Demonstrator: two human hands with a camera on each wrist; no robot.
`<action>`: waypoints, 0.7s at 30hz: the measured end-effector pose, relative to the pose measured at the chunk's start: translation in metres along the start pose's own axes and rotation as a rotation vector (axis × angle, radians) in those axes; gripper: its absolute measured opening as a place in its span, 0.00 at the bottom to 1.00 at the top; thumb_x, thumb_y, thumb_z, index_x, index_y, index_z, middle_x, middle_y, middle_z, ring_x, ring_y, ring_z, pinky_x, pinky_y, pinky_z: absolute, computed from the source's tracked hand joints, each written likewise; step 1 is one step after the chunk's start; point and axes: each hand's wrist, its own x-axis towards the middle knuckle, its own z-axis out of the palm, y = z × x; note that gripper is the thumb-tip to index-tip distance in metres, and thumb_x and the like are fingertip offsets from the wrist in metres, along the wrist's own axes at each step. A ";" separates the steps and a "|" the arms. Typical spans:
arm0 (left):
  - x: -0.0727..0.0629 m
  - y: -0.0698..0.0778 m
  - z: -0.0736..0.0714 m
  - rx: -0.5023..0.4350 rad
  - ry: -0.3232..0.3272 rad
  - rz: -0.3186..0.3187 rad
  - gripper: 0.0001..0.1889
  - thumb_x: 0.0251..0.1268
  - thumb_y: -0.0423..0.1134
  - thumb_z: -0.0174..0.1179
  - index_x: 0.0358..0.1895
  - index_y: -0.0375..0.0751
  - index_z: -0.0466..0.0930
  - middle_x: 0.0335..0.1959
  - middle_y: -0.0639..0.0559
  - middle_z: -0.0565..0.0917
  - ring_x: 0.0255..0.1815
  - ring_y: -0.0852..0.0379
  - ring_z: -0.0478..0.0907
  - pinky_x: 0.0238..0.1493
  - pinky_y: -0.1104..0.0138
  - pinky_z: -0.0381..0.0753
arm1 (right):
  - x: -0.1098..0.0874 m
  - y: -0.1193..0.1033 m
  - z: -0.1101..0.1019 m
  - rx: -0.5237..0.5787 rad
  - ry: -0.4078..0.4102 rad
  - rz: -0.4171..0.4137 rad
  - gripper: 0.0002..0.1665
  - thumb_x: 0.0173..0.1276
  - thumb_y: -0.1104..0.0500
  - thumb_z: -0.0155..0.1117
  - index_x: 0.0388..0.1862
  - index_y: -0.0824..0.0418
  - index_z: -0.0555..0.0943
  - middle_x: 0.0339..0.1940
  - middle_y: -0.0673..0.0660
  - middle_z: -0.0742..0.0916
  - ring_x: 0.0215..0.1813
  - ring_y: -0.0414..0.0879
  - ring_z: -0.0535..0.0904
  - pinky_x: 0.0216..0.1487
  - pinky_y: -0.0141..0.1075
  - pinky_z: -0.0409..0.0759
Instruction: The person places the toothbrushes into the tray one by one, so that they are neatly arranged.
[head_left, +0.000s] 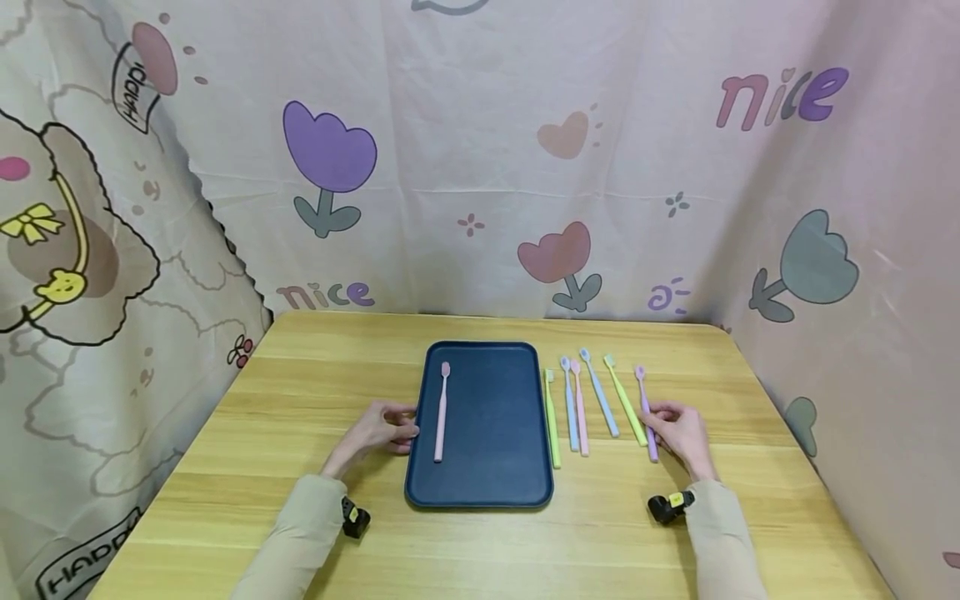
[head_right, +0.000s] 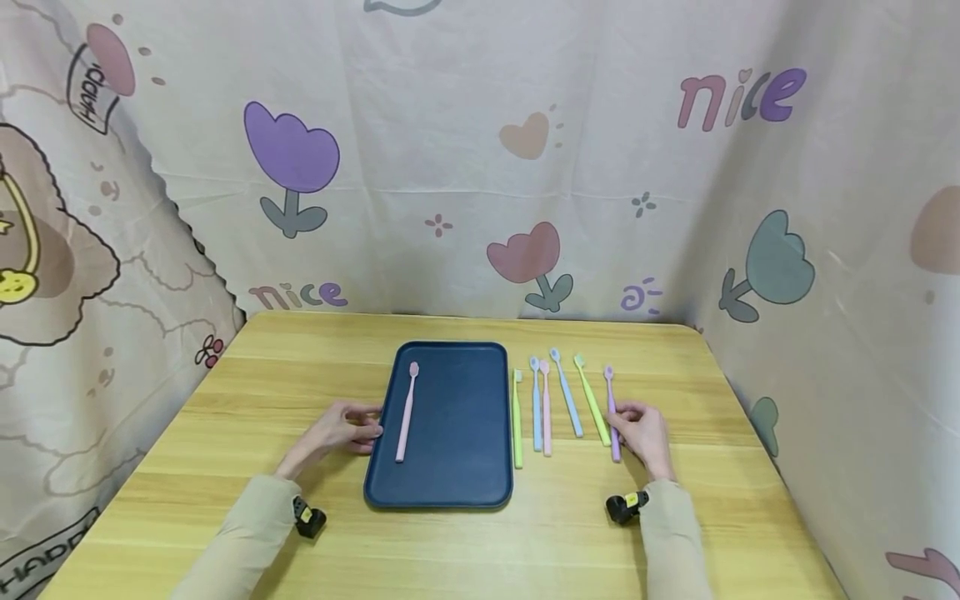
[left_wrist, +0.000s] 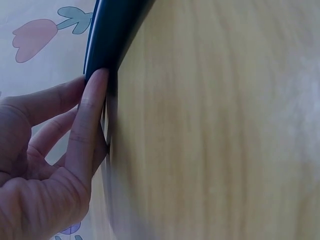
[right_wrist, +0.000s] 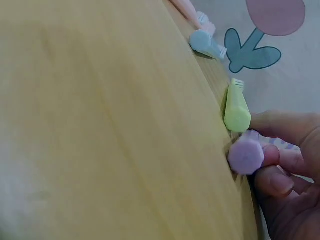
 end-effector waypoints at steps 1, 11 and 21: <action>0.000 0.000 0.000 -0.002 -0.002 0.000 0.29 0.65 0.27 0.64 0.69 0.24 0.69 0.39 0.39 0.84 0.29 0.57 0.86 0.35 0.61 0.92 | 0.000 0.000 0.000 -0.014 0.004 0.000 0.23 0.64 0.57 0.73 0.51 0.74 0.83 0.26 0.48 0.85 0.22 0.34 0.77 0.21 0.27 0.80; 0.000 -0.002 0.001 -0.006 -0.010 -0.002 0.29 0.65 0.27 0.63 0.69 0.23 0.68 0.40 0.39 0.84 0.29 0.58 0.86 0.35 0.62 0.92 | -0.001 0.003 0.003 -0.075 0.040 -0.007 0.16 0.63 0.62 0.70 0.45 0.73 0.84 0.26 0.49 0.83 0.26 0.34 0.75 0.25 0.25 0.79; 0.000 0.001 0.000 -0.004 -0.010 0.010 0.30 0.65 0.26 0.64 0.69 0.23 0.68 0.41 0.37 0.85 0.29 0.57 0.86 0.35 0.61 0.92 | -0.005 -0.002 0.001 0.019 0.019 0.023 0.19 0.65 0.62 0.69 0.49 0.75 0.82 0.27 0.44 0.86 0.26 0.32 0.77 0.26 0.25 0.80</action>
